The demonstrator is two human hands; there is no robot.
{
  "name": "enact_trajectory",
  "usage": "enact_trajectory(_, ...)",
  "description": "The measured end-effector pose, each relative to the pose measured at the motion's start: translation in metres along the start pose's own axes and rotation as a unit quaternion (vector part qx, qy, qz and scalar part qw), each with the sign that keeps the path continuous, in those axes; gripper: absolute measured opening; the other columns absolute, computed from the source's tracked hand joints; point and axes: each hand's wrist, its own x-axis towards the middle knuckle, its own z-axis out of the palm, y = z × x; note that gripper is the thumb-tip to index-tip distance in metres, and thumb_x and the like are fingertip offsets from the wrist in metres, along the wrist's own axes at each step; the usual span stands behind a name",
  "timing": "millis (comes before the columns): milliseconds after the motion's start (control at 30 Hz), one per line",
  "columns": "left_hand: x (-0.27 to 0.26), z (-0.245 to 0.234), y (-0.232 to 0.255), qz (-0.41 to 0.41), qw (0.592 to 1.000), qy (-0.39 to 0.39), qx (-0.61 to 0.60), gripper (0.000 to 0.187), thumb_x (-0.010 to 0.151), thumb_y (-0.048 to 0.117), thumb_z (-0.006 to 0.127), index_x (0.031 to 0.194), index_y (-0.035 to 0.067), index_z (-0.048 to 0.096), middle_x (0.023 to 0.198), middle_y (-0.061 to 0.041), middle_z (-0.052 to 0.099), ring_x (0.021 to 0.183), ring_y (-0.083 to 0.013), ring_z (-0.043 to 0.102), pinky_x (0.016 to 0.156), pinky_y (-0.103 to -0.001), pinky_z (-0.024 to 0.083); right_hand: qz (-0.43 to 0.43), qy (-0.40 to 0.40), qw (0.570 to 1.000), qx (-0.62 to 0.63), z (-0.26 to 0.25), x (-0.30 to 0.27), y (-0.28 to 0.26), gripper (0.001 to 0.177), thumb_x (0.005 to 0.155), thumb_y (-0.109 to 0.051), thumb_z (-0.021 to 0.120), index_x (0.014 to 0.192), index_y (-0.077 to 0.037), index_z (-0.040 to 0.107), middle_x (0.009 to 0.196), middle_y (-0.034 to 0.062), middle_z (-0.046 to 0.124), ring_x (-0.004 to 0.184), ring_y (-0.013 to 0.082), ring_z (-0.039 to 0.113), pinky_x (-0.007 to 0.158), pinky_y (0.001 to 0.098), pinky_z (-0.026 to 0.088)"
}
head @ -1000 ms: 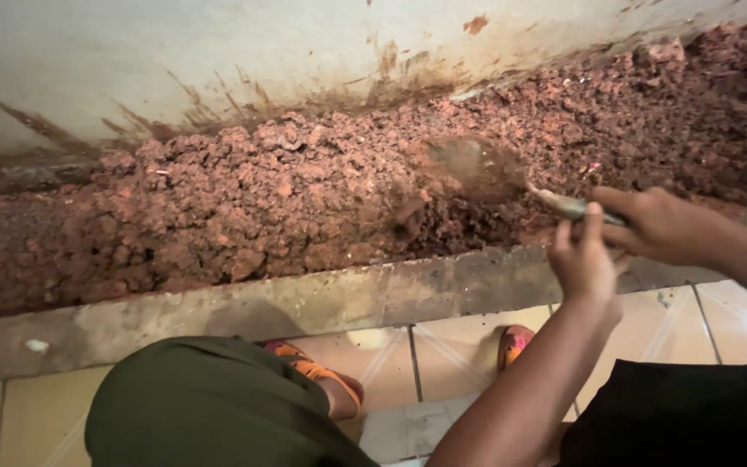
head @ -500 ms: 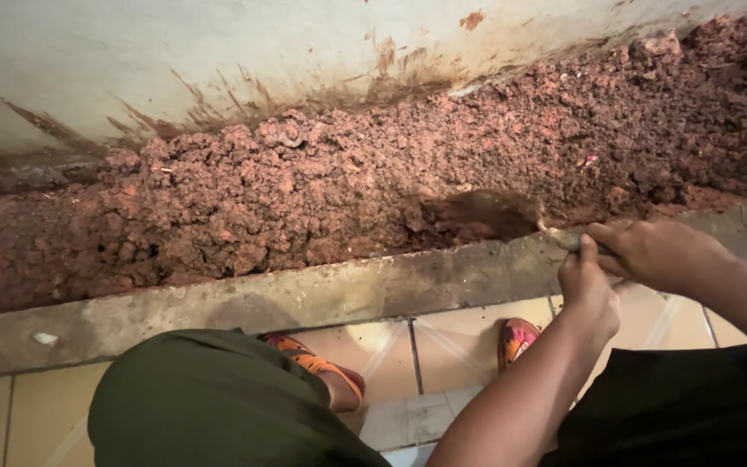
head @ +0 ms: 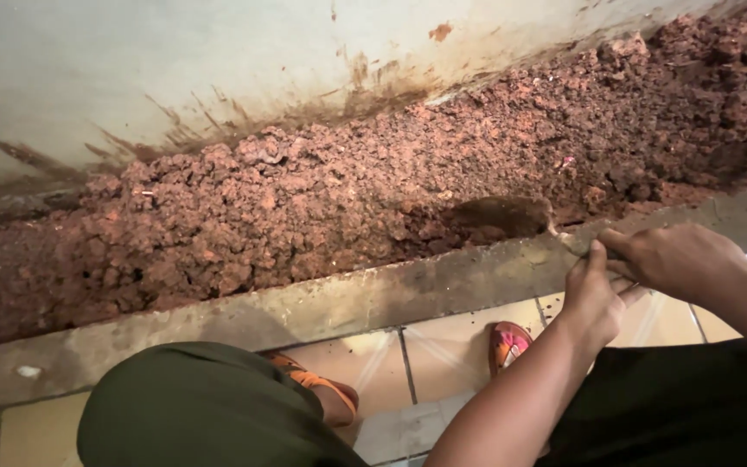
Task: The person uses a small hand trowel to break up and loosen reddish-brown soil in a narrow indoor planter bed along a wall. They repeatedly scrape and turn the soil, occasionally using their left hand to clear debris or adjust clumps.
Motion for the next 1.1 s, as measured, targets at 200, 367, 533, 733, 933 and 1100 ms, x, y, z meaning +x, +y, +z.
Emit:
enact_trajectory(200, 0.035, 0.007, -0.025, -0.032, 0.999, 0.001, -0.023, 0.036, 0.113, 0.055, 0.046, 0.121, 0.023, 0.061, 0.088, -0.003, 0.066, 0.093, -0.0227, 0.07, 0.095, -0.052, 0.055, 0.009, -0.063, 0.993, -0.097, -0.017, -0.018, 0.009, 0.075, 0.101, -0.053, 0.03, 0.162, -0.027, -0.004, 0.086, -0.0098, 0.067, 0.062, 0.0053, 0.071, 0.051, 0.027, 0.063)
enact_trajectory(367, 0.003, 0.034, 0.001, -0.041, 0.995, -0.062, 0.072, 0.042, 0.114, 0.053, 0.042, 0.131, 0.018, 0.058, 0.119, -0.01, 0.064, 0.099, -0.0236, 0.062, 0.084, -0.04, 0.056, 0.175, 0.031, 0.983, -0.054, -0.032, -0.053, -0.011, 0.043, 0.098, -0.053, 0.039, 0.134, -0.029, 0.035, 0.086, -0.0101, 0.072, 0.056, 0.0107, 0.075, 0.04, 0.0257, 0.055)
enact_trajectory(533, -0.019, 0.023, 0.012, -0.032, 0.991, -0.044, 0.122, 0.038, 0.105, 0.056, 0.054, 0.127, 0.026, 0.059, 0.12, 0.001, 0.063, 0.107, -0.0159, 0.056, 0.084, -0.04, 0.049, 0.243, -0.031, 0.894, 0.375, -0.011, -0.037, -0.019, 0.028, 0.091, -0.038, 0.053, 0.115, -0.025, 0.048, 0.111, 0.0128, 0.076, 0.096, 0.0437, 0.076, 0.077, 0.0499, 0.057)
enact_trajectory(733, 0.01, -0.024, -0.034, -0.069, 0.978, 0.086, 0.178, 0.026, 0.104, 0.044, 0.055, 0.115, 0.021, 0.062, 0.115, -0.002, 0.067, 0.101, -0.0165, 0.066, 0.076, -0.039, 0.058, 0.246, -0.07, 0.927, 0.275, 0.019, -0.051, -0.07, 0.029, 0.095, -0.033, 0.044, 0.123, -0.028, 0.04, 0.106, 0.0164, 0.073, 0.093, 0.0426, 0.076, 0.072, 0.0501, 0.059)
enact_trajectory(933, -0.042, -0.064, -0.025, -0.064, 0.905, 0.15, 0.392, 0.047, 0.102, 0.047, 0.049, 0.109, 0.004, 0.066, 0.107, -0.013, 0.071, 0.084, -0.0245, 0.072, 0.059, -0.036, 0.061, 0.162, 0.137, 0.976, 0.058, 0.131, -0.071, -0.14, 0.071, 0.086, -0.022, 0.051, 0.153, -0.018, 0.028, 0.089, 0.0009, 0.062, 0.054, 0.0156, 0.07, 0.039, 0.0316, 0.051)
enact_trajectory(1100, -0.044, -0.102, -0.024, -0.038, 0.922, 0.112, 0.369, 0.033, 0.102, 0.031, 0.058, 0.099, -0.001, 0.066, 0.097, -0.018, 0.07, 0.082, -0.029, 0.072, 0.063, -0.045, 0.064, 0.167, -0.019, 0.954, 0.248, 0.109, -0.08, -0.16, 0.072, 0.091, -0.021, 0.04, 0.158, -0.017, 0.013, 0.098, 0.0098, 0.066, 0.076, 0.033, 0.077, 0.057, 0.0457, 0.06)
